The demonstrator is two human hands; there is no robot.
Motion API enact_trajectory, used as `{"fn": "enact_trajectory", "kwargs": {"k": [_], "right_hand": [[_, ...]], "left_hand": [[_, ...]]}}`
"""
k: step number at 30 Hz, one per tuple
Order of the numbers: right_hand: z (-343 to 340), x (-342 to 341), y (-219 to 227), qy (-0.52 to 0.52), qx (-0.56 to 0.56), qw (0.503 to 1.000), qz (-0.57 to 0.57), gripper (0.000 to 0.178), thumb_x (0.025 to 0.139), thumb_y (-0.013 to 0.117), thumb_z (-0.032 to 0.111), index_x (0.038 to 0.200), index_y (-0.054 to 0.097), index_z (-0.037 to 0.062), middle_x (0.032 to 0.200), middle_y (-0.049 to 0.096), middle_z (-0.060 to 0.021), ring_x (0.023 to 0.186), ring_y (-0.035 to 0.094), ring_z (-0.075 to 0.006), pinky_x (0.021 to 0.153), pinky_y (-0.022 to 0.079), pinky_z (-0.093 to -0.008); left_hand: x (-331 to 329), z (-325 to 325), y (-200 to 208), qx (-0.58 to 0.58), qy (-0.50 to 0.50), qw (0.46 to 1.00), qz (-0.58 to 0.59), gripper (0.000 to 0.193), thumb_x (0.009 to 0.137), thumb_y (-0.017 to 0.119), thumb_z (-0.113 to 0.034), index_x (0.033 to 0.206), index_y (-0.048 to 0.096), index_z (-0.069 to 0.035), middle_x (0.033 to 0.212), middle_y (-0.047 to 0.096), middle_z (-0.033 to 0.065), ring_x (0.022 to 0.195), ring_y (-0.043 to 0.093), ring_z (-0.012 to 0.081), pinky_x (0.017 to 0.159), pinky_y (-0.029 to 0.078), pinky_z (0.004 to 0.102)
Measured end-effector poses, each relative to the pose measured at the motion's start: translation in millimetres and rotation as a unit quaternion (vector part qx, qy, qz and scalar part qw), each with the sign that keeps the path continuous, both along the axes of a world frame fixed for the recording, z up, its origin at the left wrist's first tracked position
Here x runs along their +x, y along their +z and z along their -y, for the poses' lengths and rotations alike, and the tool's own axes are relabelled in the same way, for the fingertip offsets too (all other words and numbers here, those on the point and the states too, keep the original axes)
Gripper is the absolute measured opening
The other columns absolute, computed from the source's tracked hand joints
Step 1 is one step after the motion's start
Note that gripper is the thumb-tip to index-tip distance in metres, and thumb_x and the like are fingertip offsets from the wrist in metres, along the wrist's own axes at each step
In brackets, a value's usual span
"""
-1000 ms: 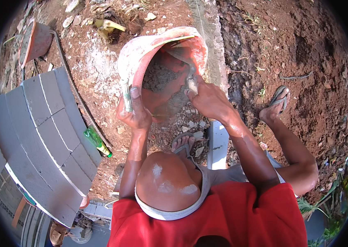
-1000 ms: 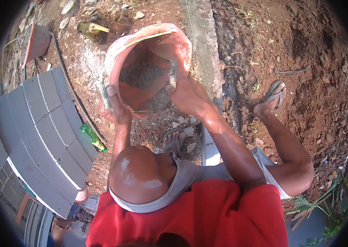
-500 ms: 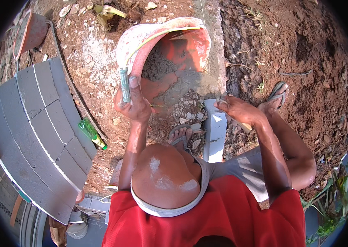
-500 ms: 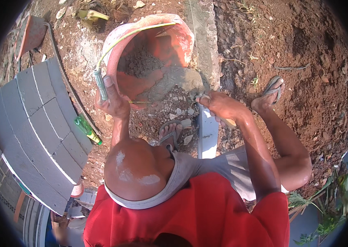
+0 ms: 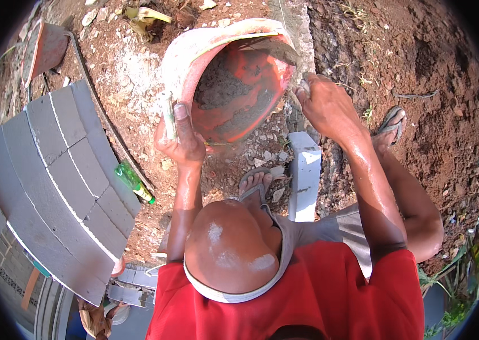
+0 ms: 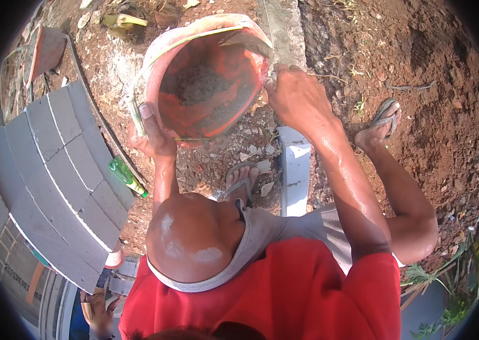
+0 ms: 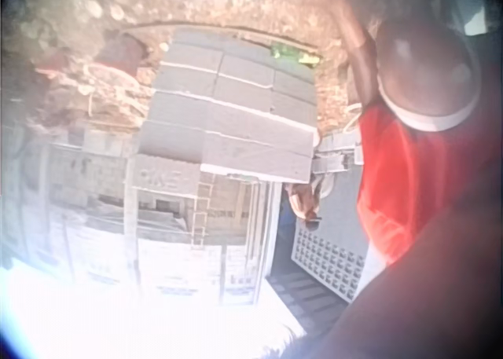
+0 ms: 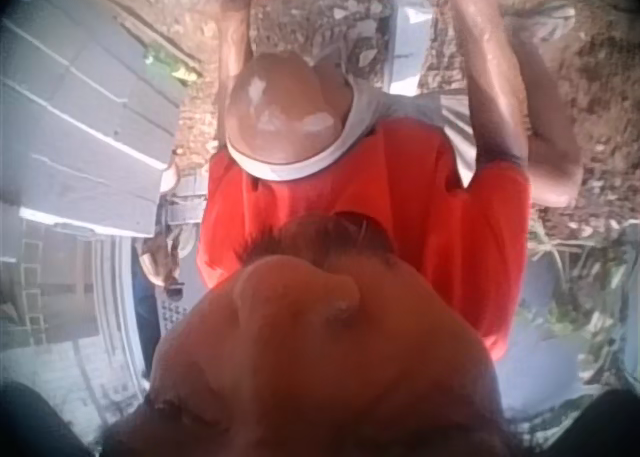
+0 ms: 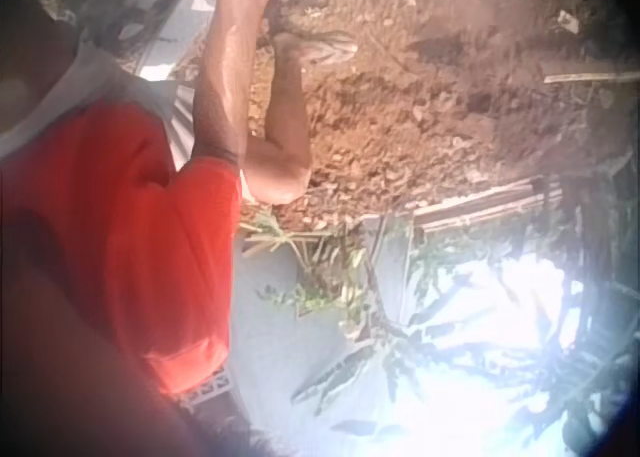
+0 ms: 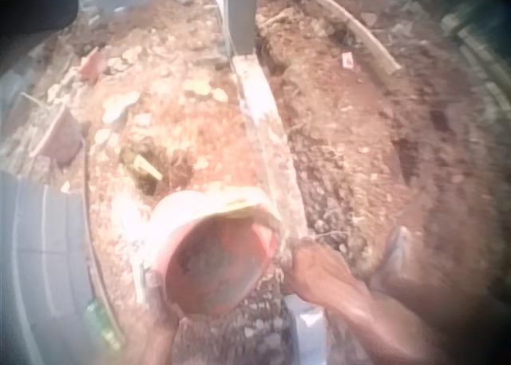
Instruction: The person scoops wet cement from a red bucket using a trowel and applies it into a narrow trench along a white linear form. The person repeatedly fills the trench and smooths the surface with the trowel.
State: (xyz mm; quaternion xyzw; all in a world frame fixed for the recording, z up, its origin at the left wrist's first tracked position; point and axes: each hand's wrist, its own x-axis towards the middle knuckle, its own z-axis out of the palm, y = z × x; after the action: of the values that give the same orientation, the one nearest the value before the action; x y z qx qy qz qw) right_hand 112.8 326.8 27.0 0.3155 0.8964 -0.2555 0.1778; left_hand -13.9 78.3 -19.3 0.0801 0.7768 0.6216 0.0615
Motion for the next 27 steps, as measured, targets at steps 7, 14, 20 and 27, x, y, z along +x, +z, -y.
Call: {"fn": "enact_trajectory", "kwargs": {"k": [7, 14, 20, 27], "right_hand": [[22.6, -42.2, -43.4, 0.182, -0.162, 0.964, 0.109, 0.048, 0.103, 0.057, 0.033, 0.108, 0.072, -0.0122, 0.117, 0.071, -0.036, 0.114, 0.07, -0.0481, 0.102, 0.054, -0.0516], [42.9, -32.5, -85.5, 0.121, -0.352, 0.92, 0.123, 0.062, 0.106, 0.056, 0.043, 0.129, 0.067, -0.0137, 0.101, 0.076, -0.0289, 0.08, 0.076, -0.0396, 0.08, 0.06, -0.0489], [85.7, -24.2, -77.1, -0.097, -0.631, 0.768, 0.042, 0.048, 0.105, 0.06, 0.039, 0.127, 0.067, -0.0022, 0.077, 0.061, -0.0052, 0.059, 0.062, -0.0158, 0.053, 0.052, -0.0346], [19.6, 11.6, 10.5, -0.138, -0.661, 0.738, -0.015, 0.04, 0.101, 0.062, 0.03, 0.128, 0.066, -0.0008, 0.075, 0.056, -0.0014, 0.055, 0.055, -0.0107, 0.047, 0.045, -0.0284]], "left_hand": [[5.7, 9.1, -4.3, 0.045, -0.012, 0.999, -0.003, 0.044, 0.107, 0.065, -0.039, 0.082, 0.065, -0.002, 0.072, 0.058, -0.0005, 0.066, 0.052, 0.0097, 0.058, 0.037, 0.0286], [-0.1, 29.3, -12.1, 0.047, 0.067, 0.996, -0.024, 0.044, 0.105, 0.068, -0.033, 0.074, 0.053, -0.006, 0.065, 0.046, -0.0044, 0.06, 0.041, 0.0075, 0.054, 0.029, 0.0277], [-8.7, 63.9, -44.8, -0.283, 0.008, 0.892, -0.353, 0.048, 0.111, 0.055, -0.036, 0.137, 0.057, 0.005, 0.114, 0.065, 0.0202, 0.096, 0.063, 0.032, 0.085, 0.052, 0.046], [-24.7, 50.8, -1.3, -0.216, 0.132, 0.959, -0.126, 0.037, 0.112, 0.056, -0.021, 0.136, 0.062, 0.007, 0.116, 0.068, 0.0197, 0.1, 0.066, 0.028, 0.087, 0.055, 0.0448]]}}
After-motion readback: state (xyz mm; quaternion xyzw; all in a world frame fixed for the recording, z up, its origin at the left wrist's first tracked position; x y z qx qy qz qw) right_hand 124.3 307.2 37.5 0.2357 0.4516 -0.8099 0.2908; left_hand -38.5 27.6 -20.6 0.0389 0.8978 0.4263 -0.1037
